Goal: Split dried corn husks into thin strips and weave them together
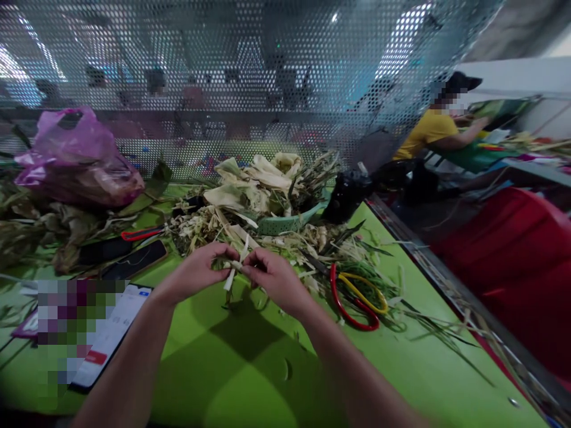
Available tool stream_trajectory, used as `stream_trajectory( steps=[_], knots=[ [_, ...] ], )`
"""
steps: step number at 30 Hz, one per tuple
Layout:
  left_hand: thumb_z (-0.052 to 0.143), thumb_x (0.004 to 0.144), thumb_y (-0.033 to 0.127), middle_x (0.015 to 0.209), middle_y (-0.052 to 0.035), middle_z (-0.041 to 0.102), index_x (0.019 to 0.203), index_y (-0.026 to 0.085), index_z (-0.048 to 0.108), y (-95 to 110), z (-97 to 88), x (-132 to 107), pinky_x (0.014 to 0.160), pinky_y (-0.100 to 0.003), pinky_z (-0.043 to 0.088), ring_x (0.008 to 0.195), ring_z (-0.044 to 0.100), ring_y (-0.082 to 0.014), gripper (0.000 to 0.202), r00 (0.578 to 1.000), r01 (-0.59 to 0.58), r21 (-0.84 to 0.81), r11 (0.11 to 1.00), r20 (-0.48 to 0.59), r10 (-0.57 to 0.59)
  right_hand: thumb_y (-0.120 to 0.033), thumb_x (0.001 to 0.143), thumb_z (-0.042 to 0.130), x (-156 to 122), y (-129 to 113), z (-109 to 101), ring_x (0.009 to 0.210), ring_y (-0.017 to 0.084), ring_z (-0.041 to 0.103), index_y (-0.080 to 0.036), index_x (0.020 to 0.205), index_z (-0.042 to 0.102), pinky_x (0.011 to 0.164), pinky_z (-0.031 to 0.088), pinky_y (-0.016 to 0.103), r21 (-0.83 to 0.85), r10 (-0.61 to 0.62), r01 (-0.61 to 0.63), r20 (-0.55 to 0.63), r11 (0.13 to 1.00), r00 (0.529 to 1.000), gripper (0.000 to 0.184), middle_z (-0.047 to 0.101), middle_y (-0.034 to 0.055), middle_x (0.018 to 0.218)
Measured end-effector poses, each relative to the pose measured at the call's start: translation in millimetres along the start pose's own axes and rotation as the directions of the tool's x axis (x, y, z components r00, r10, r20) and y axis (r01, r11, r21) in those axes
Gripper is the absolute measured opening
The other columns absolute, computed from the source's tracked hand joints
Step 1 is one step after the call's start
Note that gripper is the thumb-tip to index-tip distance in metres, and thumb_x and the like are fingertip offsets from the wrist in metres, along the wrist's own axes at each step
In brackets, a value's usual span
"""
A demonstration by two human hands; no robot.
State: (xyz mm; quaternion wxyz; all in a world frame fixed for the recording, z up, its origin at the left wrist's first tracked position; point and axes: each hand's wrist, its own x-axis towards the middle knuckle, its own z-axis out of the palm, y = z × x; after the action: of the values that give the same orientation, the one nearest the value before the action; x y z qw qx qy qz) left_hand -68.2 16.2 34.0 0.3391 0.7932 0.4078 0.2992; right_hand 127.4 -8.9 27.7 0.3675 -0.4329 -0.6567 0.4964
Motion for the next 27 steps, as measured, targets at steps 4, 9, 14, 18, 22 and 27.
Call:
stream_trajectory(
  steps=[4, 9, 14, 18, 22, 27],
  knots=[
    [0.058, 0.072, 0.016, 0.094, -0.0036, 0.066, 0.092, 0.018, 0.065, 1, -0.3, 1, 0.083, -0.029, 0.043, 0.091, 0.058, -0.0178, 0.021, 0.999, -0.001, -0.007, 1.0, 0.041, 0.002, -0.034, 0.085, 0.055, -3, -2, -1, 0.06, 0.011, 0.047, -0.018, 0.079, 0.054, 0.055, 0.034, 0.022, -0.178, -0.04, 0.032, -0.038, 0.983, 0.998, 0.018, 0.051, -0.0031, 0.065],
    [0.058, 0.075, 0.019, 0.094, -0.0033, 0.067, 0.095, 0.019, 0.067, 3, -2.5, 1, 0.083, -0.029, 0.043, 0.091, 0.058, -0.0175, 0.022, 0.993, 0.012, -0.067, 0.998, 0.114, -0.004, -0.033, 0.086, 0.054, -6, -10, -5, 0.058, 0.011, 0.046, -0.018, 0.079, 0.056, 0.054, 0.031, 0.022, -0.375, -0.079, 0.053, -0.052, 0.925, 0.996, 0.017, 0.056, -0.002, 0.065],
    [0.064, 0.075, 0.031, 0.097, -0.0047, 0.067, 0.095, 0.02, 0.067, 2, -1.3, 2, 0.086, -0.031, 0.043, 0.092, 0.058, -0.018, 0.024, 0.993, 0.066, -0.115, 0.991, 0.104, -0.054, -0.03, 0.086, 0.053, -8, -17, -8, 0.059, 0.012, 0.049, -0.019, 0.077, 0.058, 0.054, 0.03, 0.022, -0.483, -0.112, 0.077, -0.043, 0.872, 0.993, 0.014, 0.058, -0.0014, 0.066],
    [0.064, 0.075, 0.037, 0.096, -0.0044, 0.067, 0.094, 0.02, 0.067, 2, 2.4, 3, 0.085, -0.031, 0.044, 0.092, 0.058, -0.0185, 0.026, 0.991, 0.094, -0.144, 0.985, 0.104, -0.08, -0.027, 0.085, 0.054, -10, -19, -8, 0.058, 0.011, 0.049, -0.019, 0.077, 0.058, 0.055, 0.029, 0.022, -0.519, -0.11, 0.065, -0.055, 0.853, 0.992, 0.012, 0.06, -0.0015, 0.067],
    [0.064, 0.074, 0.037, 0.091, -0.0048, 0.068, 0.091, 0.017, 0.067, 3, 8.9, 3, 0.081, -0.028, 0.044, 0.088, 0.06, -0.0175, 0.026, 0.991, 0.126, -0.21, 0.969, 0.079, -0.112, -0.023, 0.085, 0.054, -11, -19, -11, 0.059, 0.011, 0.049, -0.019, 0.077, 0.057, 0.056, 0.028, 0.023, -0.576, -0.137, 0.079, -0.057, 0.813, 0.989, 0.009, 0.06, -0.0009, 0.07],
    [0.065, 0.073, 0.039, 0.088, -0.0049, 0.067, 0.09, 0.016, 0.067, 2, 19.1, 5, 0.078, -0.027, 0.045, 0.085, 0.06, -0.0175, 0.029, 0.986, 0.166, -0.317, 0.934, 0.077, -0.149, -0.021, 0.085, 0.054, -12, -20, -14, 0.062, 0.013, 0.05, -0.019, 0.075, 0.055, 0.056, 0.026, 0.024, -0.663, -0.156, 0.092, -0.038, 0.743, 0.987, 0.01, 0.059, 0.0012, 0.071]
  ],
)
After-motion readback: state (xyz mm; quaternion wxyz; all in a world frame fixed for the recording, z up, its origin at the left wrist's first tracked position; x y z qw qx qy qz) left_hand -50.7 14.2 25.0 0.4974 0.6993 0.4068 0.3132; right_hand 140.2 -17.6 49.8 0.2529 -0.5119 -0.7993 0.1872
